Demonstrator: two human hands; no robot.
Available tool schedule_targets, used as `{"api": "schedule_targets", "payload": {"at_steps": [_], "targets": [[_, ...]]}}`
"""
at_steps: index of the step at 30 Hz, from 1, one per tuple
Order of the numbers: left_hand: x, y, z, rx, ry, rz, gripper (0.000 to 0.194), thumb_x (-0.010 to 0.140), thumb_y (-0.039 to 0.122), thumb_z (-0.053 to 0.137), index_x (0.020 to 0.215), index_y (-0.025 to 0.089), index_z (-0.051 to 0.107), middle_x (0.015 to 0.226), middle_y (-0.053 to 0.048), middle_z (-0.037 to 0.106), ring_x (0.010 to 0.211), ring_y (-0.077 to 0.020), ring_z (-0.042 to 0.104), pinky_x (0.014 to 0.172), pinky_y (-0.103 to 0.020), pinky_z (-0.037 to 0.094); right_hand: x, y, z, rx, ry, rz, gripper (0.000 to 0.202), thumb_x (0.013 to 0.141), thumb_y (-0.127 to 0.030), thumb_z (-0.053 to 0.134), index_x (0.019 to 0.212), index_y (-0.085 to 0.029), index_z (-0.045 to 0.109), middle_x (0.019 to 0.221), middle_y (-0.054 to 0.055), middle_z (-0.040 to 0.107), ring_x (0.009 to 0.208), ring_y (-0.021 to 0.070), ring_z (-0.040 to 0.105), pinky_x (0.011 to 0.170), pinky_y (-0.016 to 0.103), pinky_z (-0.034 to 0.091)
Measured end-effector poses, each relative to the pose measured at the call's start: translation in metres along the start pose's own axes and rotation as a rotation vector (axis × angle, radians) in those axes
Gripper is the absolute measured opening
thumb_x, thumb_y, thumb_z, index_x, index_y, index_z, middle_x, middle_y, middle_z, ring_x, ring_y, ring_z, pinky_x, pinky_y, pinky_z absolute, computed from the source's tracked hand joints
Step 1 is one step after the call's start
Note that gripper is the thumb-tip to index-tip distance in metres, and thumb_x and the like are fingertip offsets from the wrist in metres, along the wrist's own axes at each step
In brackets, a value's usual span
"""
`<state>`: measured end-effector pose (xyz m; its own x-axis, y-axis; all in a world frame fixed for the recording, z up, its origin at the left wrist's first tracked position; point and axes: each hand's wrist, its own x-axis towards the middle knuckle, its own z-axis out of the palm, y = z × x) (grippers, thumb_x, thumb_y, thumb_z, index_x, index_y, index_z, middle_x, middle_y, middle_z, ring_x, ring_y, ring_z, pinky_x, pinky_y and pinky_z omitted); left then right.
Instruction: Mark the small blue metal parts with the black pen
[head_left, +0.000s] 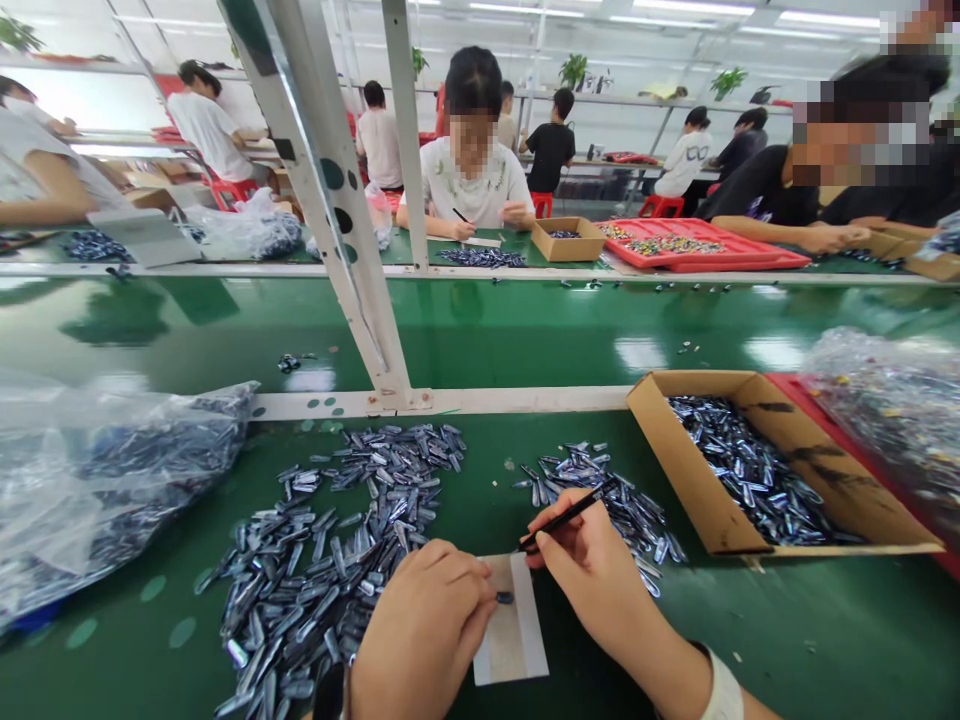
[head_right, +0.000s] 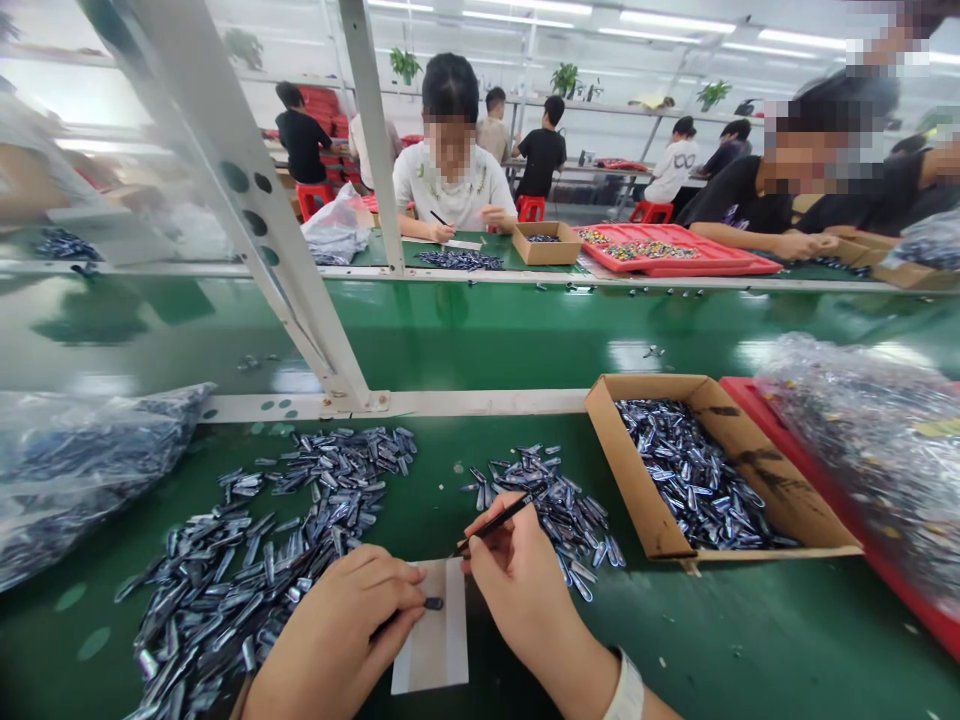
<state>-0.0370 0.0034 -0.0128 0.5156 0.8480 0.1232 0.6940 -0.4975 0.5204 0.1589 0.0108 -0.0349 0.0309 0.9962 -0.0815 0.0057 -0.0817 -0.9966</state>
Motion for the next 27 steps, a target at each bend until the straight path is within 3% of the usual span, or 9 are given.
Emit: {"api": "schedule_targets", "payload": {"at_steps": [14,27], "targets": [[0.0021,-0.0001,-0.0001,-0.014,0.015,0.02,0.016,0.083,0.009,0.066,0.078,0.024,0.069,0.091,0.004,0.075,0.086,-0.0199,0.065,0.078,-0.034,0.052,0.0048,-0.0092,0.0044,0.115,0.043,0.114,0.034,0.074,-0.031,0.075,0.089,-0.024,0.045,0.084,-0.001,0.063,0.075,0.0198,0.071,0.067,0.038,0.064],[0.0015,-0.0005,0.0011,-0.027,0.021,0.016,0.016,0.081,0.008,0.068,0.077,0.024,0.069,0.089,0.005,0.075,0.085,-0.019,0.065,0.078,-0.034,0.051,0.0043,-0.0092,0.0051,0.081,0.043,0.093,0.035,0.074,-0.035,0.076,0.089,-0.024,0.046,0.083,-0.001,0.063,0.074,0.0194,0.071,0.067,0.037,0.064]]}}
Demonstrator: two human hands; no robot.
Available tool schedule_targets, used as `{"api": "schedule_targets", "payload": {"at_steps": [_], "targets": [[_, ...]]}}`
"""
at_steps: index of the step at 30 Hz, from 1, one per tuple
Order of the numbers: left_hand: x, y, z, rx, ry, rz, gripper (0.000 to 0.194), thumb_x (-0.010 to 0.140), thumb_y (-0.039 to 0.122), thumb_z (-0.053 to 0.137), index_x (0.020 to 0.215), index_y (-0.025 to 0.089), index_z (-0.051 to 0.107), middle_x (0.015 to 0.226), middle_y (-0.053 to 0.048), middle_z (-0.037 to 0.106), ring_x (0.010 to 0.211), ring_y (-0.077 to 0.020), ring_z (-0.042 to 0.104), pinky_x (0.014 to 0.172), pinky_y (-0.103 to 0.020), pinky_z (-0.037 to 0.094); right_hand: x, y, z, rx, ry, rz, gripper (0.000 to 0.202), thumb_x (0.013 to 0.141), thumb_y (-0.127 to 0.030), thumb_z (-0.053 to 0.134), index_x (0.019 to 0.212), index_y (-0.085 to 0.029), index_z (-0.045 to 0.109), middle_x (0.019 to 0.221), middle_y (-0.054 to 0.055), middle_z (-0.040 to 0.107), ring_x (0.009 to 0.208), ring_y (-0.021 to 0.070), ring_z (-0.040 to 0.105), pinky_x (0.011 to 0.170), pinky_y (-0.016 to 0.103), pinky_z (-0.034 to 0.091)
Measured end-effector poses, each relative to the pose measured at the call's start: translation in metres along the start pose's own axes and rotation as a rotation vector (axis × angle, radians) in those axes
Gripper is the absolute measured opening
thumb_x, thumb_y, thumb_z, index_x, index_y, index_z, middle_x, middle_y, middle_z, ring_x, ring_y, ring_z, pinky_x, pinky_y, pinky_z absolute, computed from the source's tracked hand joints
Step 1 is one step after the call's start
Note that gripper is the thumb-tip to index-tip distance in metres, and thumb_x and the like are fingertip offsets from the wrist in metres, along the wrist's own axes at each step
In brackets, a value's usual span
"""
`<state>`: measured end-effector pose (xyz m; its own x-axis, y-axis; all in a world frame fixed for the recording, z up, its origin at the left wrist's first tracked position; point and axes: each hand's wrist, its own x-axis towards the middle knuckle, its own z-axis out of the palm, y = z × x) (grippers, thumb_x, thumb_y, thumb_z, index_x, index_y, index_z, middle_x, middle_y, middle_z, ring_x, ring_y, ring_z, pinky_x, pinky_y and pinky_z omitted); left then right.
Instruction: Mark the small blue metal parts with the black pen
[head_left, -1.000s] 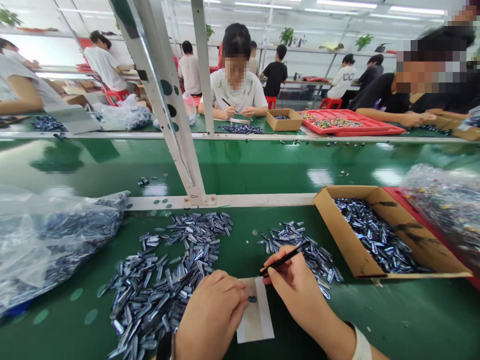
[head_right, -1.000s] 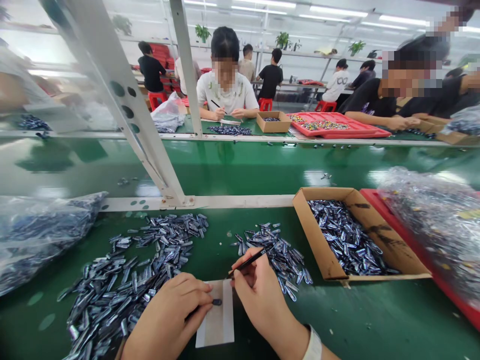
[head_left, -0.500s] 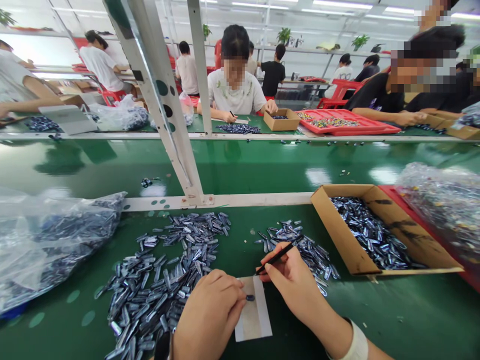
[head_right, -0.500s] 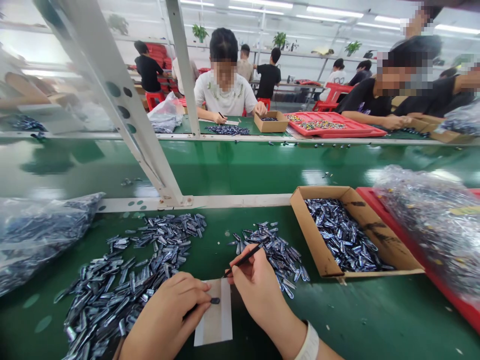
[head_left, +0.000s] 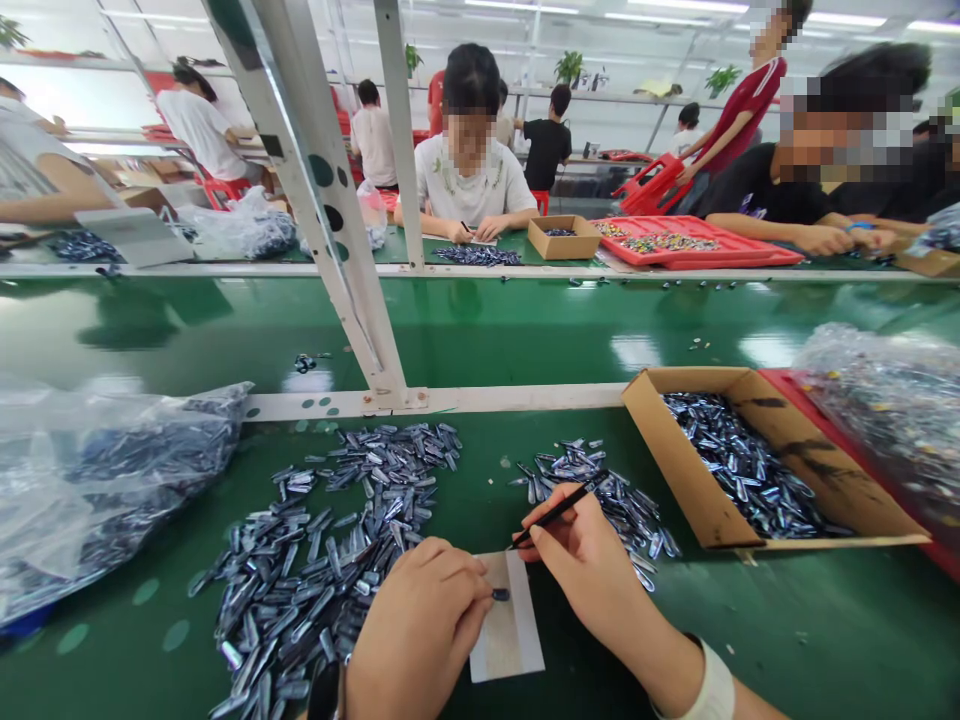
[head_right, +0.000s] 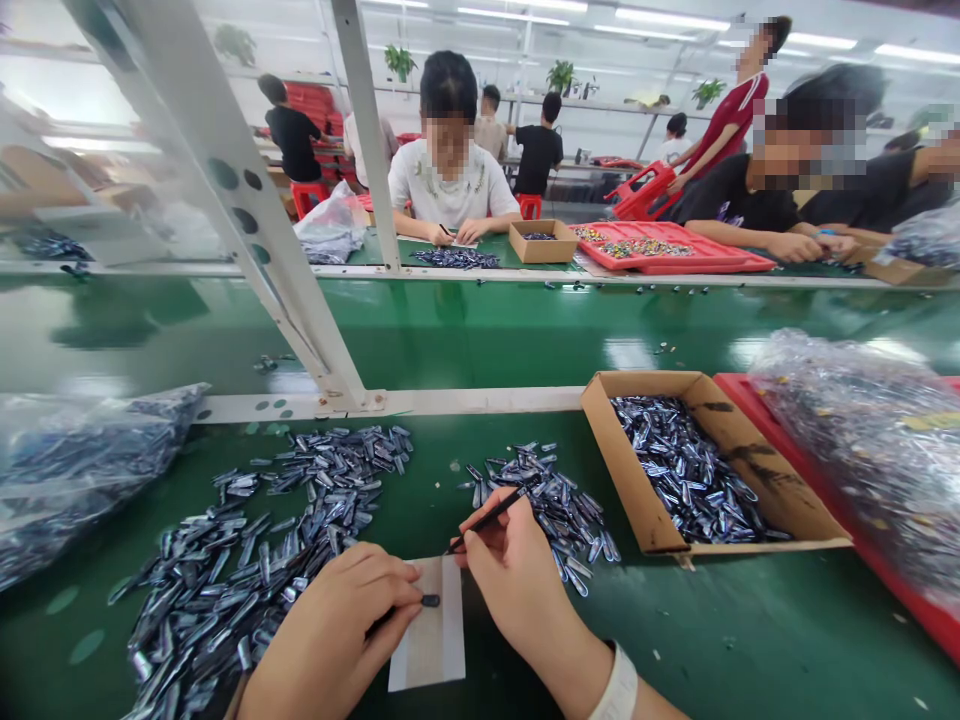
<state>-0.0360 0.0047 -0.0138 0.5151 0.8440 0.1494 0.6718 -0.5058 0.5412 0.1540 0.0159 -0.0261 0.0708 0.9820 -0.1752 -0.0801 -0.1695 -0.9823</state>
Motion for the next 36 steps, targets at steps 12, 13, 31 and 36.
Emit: {"api": "schedule_targets", "payload": {"at_steps": [12,13,31,36], "targets": [[0.0008,0.0014,-0.0018,-0.019,0.014,0.004,0.016,0.083,0.01,0.064,0.078,0.024,0.07,0.089,0.002,0.075,0.086,-0.019,0.065,0.079,-0.033,0.052,0.0005,-0.0042,-0.0019,0.048,0.022,0.024,0.041,0.071,-0.041,0.08,0.087,-0.026,0.046,0.08,-0.002,0.065,0.072,0.0215,0.072,0.063,0.039,0.064],[0.0008,0.0015,-0.0019,-0.016,0.011,-0.002,0.016,0.082,0.01,0.064,0.078,0.024,0.07,0.089,0.002,0.075,0.086,-0.0193,0.065,0.079,-0.033,0.052,0.0001,-0.0037,-0.0019,0.038,0.015,0.021,0.04,0.072,-0.04,0.08,0.088,-0.026,0.046,0.081,-0.002,0.065,0.073,0.0216,0.072,0.064,0.039,0.064],[0.0011,0.002,-0.0026,-0.012,0.004,-0.016,0.018,0.079,0.005,0.068,0.076,0.023,0.068,0.088,0.004,0.074,0.085,-0.019,0.065,0.078,-0.033,0.052,0.0,-0.0035,-0.0011,0.028,0.013,0.03,0.042,0.072,-0.043,0.079,0.087,-0.025,0.045,0.08,-0.001,0.065,0.072,0.0219,0.072,0.065,0.04,0.064],[0.0014,0.0037,-0.0022,-0.021,0.01,-0.018,0.019,0.078,0.004,0.067,0.074,0.023,0.068,0.087,0.003,0.074,0.086,-0.019,0.065,0.079,-0.033,0.052,0.0031,-0.0081,-0.0028,0.061,0.016,0.054,0.046,0.067,-0.049,0.081,0.084,-0.026,0.045,0.077,-0.002,0.065,0.07,0.0224,0.072,0.061,0.039,0.064]]}}
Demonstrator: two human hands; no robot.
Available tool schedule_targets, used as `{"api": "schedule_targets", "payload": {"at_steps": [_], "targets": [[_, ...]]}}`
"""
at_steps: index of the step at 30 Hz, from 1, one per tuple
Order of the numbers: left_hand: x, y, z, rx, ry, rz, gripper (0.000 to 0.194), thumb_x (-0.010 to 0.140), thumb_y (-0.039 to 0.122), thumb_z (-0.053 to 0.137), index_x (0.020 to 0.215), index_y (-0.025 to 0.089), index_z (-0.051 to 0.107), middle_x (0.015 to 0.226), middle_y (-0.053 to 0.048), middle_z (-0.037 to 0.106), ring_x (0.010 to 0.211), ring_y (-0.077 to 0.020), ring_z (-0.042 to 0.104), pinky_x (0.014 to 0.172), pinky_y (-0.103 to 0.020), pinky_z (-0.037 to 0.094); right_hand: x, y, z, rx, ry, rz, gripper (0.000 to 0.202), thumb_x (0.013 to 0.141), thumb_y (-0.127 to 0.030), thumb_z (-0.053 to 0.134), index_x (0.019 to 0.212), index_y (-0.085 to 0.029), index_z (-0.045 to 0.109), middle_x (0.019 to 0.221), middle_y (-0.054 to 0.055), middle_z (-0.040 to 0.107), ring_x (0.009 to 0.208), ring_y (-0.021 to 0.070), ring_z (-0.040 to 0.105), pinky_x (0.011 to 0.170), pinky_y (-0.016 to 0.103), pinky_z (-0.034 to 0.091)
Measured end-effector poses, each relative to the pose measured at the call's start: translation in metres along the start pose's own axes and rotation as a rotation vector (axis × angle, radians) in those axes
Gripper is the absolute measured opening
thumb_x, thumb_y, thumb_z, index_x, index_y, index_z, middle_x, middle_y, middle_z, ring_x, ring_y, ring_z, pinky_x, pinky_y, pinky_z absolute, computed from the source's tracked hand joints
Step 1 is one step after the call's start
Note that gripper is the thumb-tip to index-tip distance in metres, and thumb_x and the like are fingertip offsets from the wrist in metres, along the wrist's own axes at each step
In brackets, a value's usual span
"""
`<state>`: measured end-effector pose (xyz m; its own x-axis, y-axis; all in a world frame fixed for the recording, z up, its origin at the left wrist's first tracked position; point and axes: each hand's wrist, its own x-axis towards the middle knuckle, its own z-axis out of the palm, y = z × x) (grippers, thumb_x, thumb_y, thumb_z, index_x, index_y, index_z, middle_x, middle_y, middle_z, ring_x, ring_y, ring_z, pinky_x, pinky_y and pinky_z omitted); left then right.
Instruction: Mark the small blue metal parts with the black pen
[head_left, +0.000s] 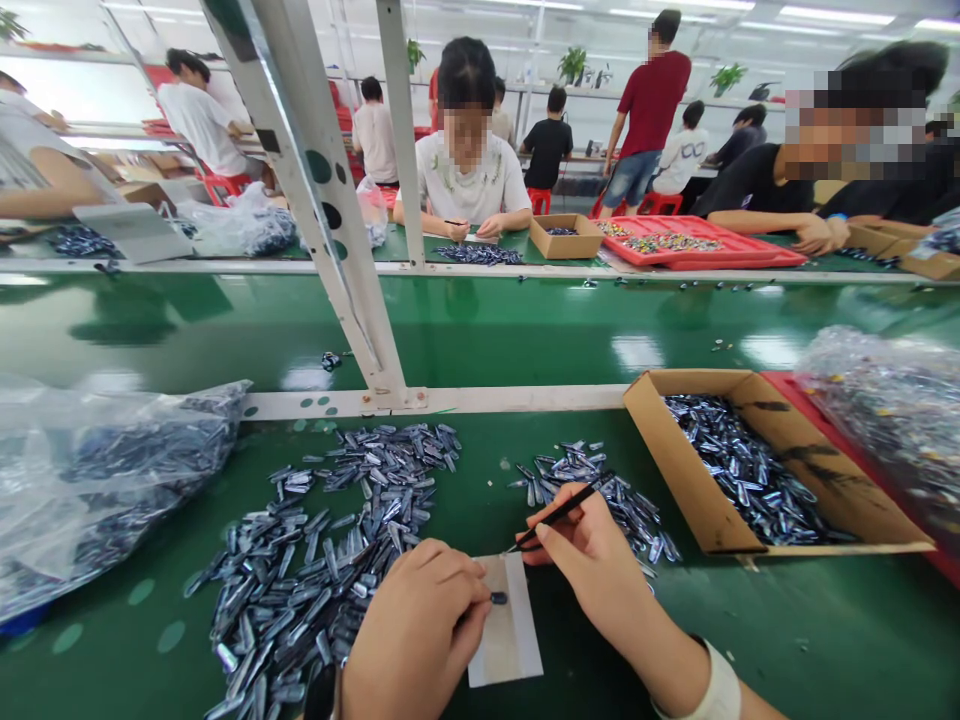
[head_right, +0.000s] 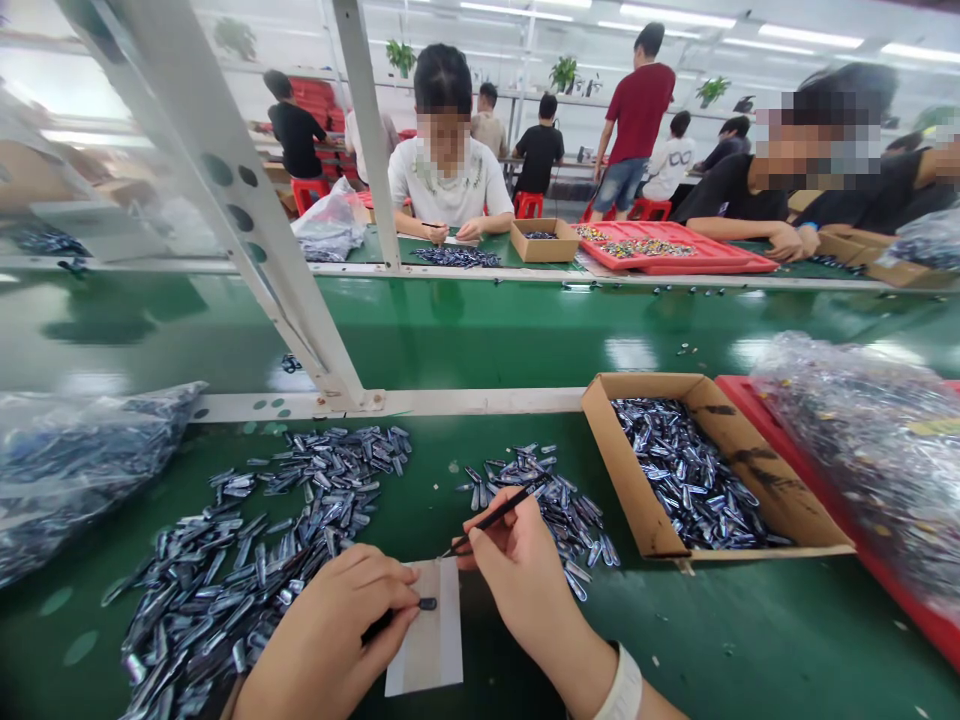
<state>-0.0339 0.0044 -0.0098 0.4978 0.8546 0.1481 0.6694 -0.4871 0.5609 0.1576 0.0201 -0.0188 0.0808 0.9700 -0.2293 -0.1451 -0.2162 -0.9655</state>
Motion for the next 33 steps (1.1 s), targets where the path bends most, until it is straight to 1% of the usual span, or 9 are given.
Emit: {"api": "schedule_targets", "payload": {"at_steps": [3,9,12,16,21,33], "targets": [[0.0,0.001,0.001,-0.008,0.009,-0.01,0.019,0.077,0.004,0.065,0.075,0.023,0.068,0.087,0.003,0.073,0.085,-0.0192,0.065,0.079,-0.034,0.052,-0.001,-0.001,-0.001,-0.002,-0.043,-0.007,0.043,0.07,-0.047,0.08,0.084,-0.025,0.045,0.077,-0.002,0.065,0.069,0.0209,0.072,0.059,0.037,0.063],[0.0,0.001,0.002,-0.012,0.037,-0.035,0.023,0.073,0.002,0.061,0.075,0.023,0.068,0.085,0.001,0.07,0.083,-0.0192,0.064,0.077,-0.033,0.052,-0.012,0.002,-0.002,-0.009,-0.147,-0.01,0.033,0.077,-0.034,0.077,0.086,-0.025,0.047,0.08,-0.002,0.065,0.067,0.0171,0.07,0.061,0.033,0.062],[-0.001,0.0,0.003,-0.02,0.037,-0.043,0.024,0.072,0.001,0.06,0.076,0.023,0.068,0.085,0.001,0.068,0.083,-0.0191,0.063,0.077,-0.034,0.052,-0.014,0.004,-0.001,-0.039,-0.155,0.002,0.028,0.079,-0.03,0.075,0.087,-0.024,0.048,0.079,-0.003,0.063,0.066,0.0159,0.07,0.063,0.032,0.061],[0.0,0.0,0.003,-0.021,0.015,-0.063,0.023,0.074,0.003,0.058,0.076,0.023,0.068,0.085,0.001,0.068,0.083,-0.0193,0.062,0.077,-0.035,0.052,-0.014,0.005,-0.001,-0.095,-0.164,0.005,0.024,0.081,-0.026,0.071,0.086,-0.024,0.048,0.077,-0.003,0.063,0.065,0.0163,0.069,0.065,0.032,0.059],[0.001,0.001,0.001,-0.012,0.022,-0.048,0.022,0.075,0.004,0.058,0.076,0.023,0.068,0.085,0.0,0.068,0.083,-0.0188,0.063,0.077,-0.033,0.053,-0.014,0.005,-0.001,-0.125,-0.181,0.009,0.023,0.082,-0.022,0.069,0.088,-0.025,0.047,0.078,-0.003,0.065,0.066,0.0172,0.07,0.065,0.032,0.058],[0.001,0.001,0.002,0.01,0.014,-0.047,0.022,0.074,0.004,0.059,0.076,0.024,0.068,0.084,0.001,0.068,0.082,-0.0191,0.062,0.077,-0.034,0.053,-0.015,0.007,-0.001,-0.143,-0.201,-0.02,0.02,0.083,-0.017,0.064,0.089,-0.026,0.047,0.078,-0.004,0.063,0.068,0.0173,0.069,0.065,0.032,0.058]]}}
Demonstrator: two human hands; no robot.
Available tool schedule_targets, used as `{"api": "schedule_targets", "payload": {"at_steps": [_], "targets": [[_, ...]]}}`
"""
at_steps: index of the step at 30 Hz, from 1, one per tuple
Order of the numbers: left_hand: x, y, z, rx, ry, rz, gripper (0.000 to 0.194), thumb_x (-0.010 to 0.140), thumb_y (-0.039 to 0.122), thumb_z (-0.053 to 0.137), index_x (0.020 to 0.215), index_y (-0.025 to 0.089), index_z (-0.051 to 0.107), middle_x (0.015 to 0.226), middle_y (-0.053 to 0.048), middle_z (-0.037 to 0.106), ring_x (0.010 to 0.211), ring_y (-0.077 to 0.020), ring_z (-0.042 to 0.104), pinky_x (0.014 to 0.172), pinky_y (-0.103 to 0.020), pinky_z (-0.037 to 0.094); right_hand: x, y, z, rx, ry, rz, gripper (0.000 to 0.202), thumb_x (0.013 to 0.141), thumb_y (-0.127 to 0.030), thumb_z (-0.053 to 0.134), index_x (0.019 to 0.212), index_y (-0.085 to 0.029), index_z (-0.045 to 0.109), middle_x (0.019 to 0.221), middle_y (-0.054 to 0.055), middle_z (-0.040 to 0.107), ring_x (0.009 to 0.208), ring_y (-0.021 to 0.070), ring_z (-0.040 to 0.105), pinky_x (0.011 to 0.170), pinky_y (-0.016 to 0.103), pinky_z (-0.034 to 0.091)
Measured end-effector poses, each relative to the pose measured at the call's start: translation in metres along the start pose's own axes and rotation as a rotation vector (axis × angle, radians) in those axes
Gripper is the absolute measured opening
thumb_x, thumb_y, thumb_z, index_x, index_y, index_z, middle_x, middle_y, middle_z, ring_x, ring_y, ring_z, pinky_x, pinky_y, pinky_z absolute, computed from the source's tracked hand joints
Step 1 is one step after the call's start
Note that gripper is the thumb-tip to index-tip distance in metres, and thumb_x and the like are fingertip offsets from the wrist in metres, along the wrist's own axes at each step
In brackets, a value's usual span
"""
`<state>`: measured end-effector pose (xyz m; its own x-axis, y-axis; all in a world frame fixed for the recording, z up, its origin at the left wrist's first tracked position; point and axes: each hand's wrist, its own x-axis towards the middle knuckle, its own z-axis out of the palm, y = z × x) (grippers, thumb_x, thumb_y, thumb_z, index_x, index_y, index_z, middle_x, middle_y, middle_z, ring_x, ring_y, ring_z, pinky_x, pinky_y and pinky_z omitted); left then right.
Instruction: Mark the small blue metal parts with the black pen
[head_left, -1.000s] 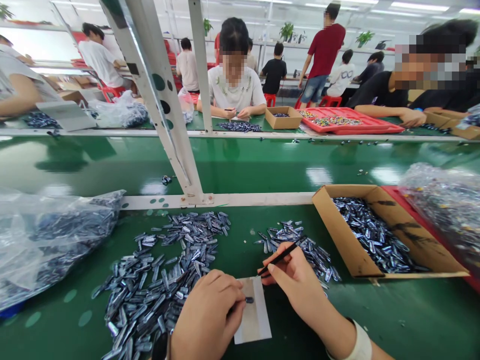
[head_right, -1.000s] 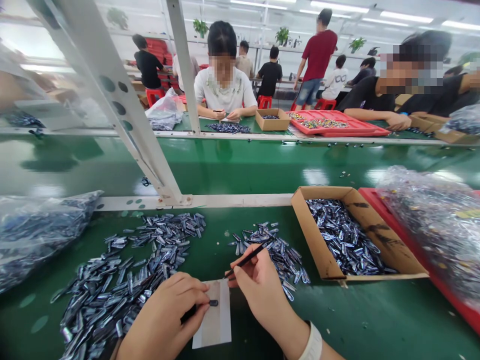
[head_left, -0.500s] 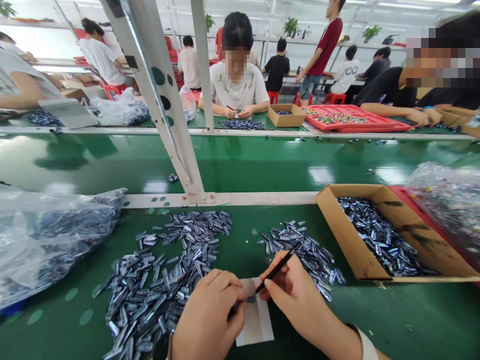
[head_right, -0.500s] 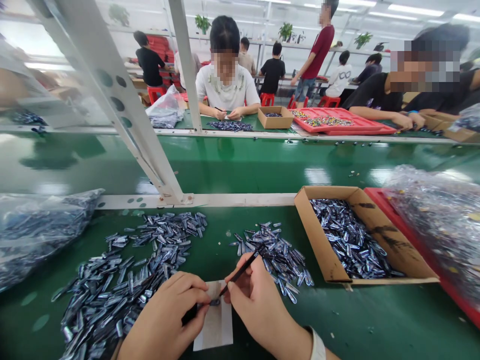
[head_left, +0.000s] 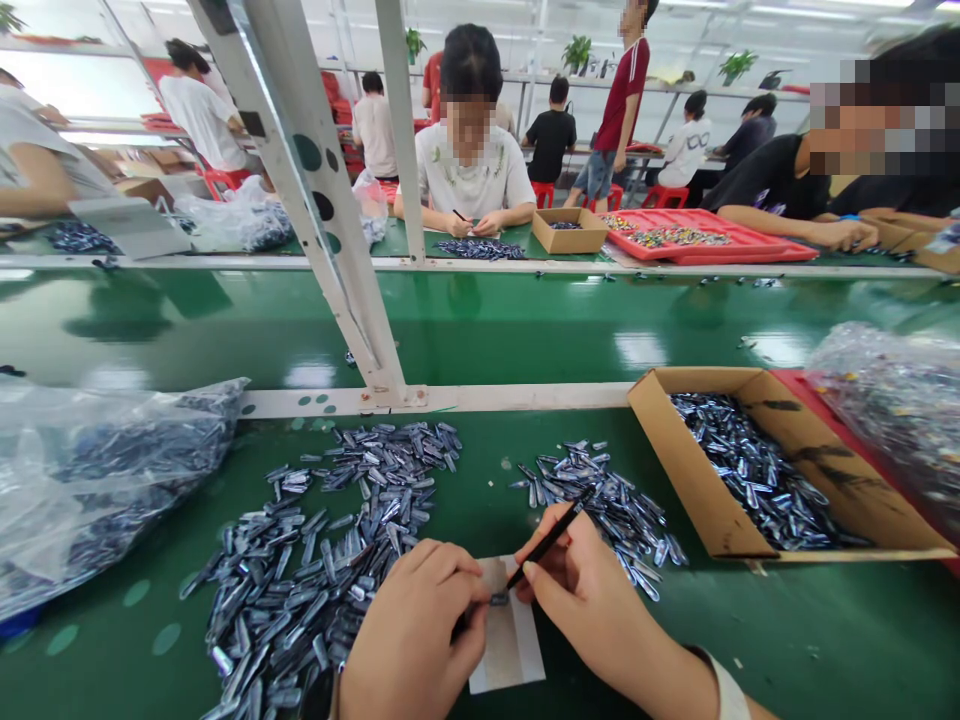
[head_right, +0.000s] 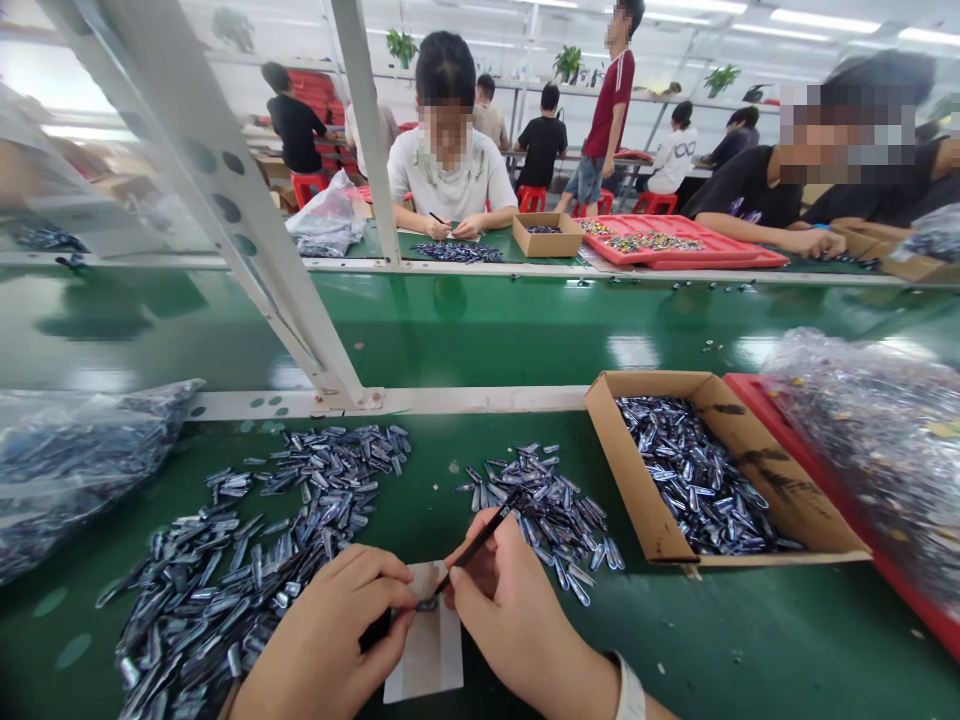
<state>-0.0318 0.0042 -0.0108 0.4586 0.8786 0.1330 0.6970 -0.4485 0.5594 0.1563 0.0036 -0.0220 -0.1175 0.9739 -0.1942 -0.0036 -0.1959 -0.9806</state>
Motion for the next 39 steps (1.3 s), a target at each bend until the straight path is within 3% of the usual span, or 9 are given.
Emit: {"api": "schedule_targets", "payload": {"at_steps": [14,19,31,35,39], "targets": [[-0.001,-0.001,-0.004,0.169,-0.08,0.087,0.021,0.078,0.005,0.062,0.082,0.026,0.066,0.098,0.002,0.069,0.09,-0.0202,0.063,0.076,-0.033,0.052,-0.002,0.001,-0.002,-0.107,-0.015,-0.03,0.018,0.084,-0.011,0.06,0.091,-0.025,0.051,0.082,-0.001,0.062,0.074,0.0186,0.067,0.07,0.034,0.057],[-0.002,0.001,-0.004,0.194,-0.095,0.067,0.023,0.078,0.005,0.061,0.085,0.026,0.066,0.098,0.003,0.069,0.091,-0.0208,0.064,0.078,-0.035,0.053,-0.003,0.006,-0.004,-0.044,-0.026,-0.079,0.018,0.085,-0.015,0.059,0.094,-0.025,0.047,0.087,0.001,0.061,0.074,0.0183,0.066,0.067,0.035,0.058],[-0.003,0.007,-0.002,0.21,-0.151,0.106,0.031,0.075,0.001,0.059,0.091,0.026,0.067,0.102,0.002,0.071,0.092,-0.021,0.065,0.079,-0.035,0.054,-0.003,0.006,-0.001,-0.143,0.021,-0.095,0.018,0.082,-0.013,0.058,0.09,-0.026,0.048,0.082,-0.001,0.062,0.068,0.0172,0.065,0.061,0.031,0.056],[-0.001,0.0,-0.004,0.158,-0.07,0.112,0.028,0.081,0.006,0.056,0.097,0.026,0.068,0.1,0.0,0.071,0.09,-0.0197,0.065,0.08,-0.034,0.054,-0.002,0.01,-0.004,-0.131,0.057,-0.131,0.017,0.083,-0.018,0.061,0.091,-0.026,0.048,0.083,0.0,0.063,0.07,0.0179,0.067,0.059,0.031,0.058],[0.006,-0.025,-0.018,0.318,0.197,0.029,0.024,0.092,0.019,0.046,0.101,0.02,0.069,0.097,-0.006,0.072,0.089,-0.0236,0.065,0.083,-0.042,0.054,0.006,0.006,-0.017,-0.087,0.244,-0.234,0.021,0.084,-0.03,0.067,0.093,-0.026,0.048,0.086,0.001,0.063,0.07,0.0183,0.069,0.059,0.031,0.062]]}}
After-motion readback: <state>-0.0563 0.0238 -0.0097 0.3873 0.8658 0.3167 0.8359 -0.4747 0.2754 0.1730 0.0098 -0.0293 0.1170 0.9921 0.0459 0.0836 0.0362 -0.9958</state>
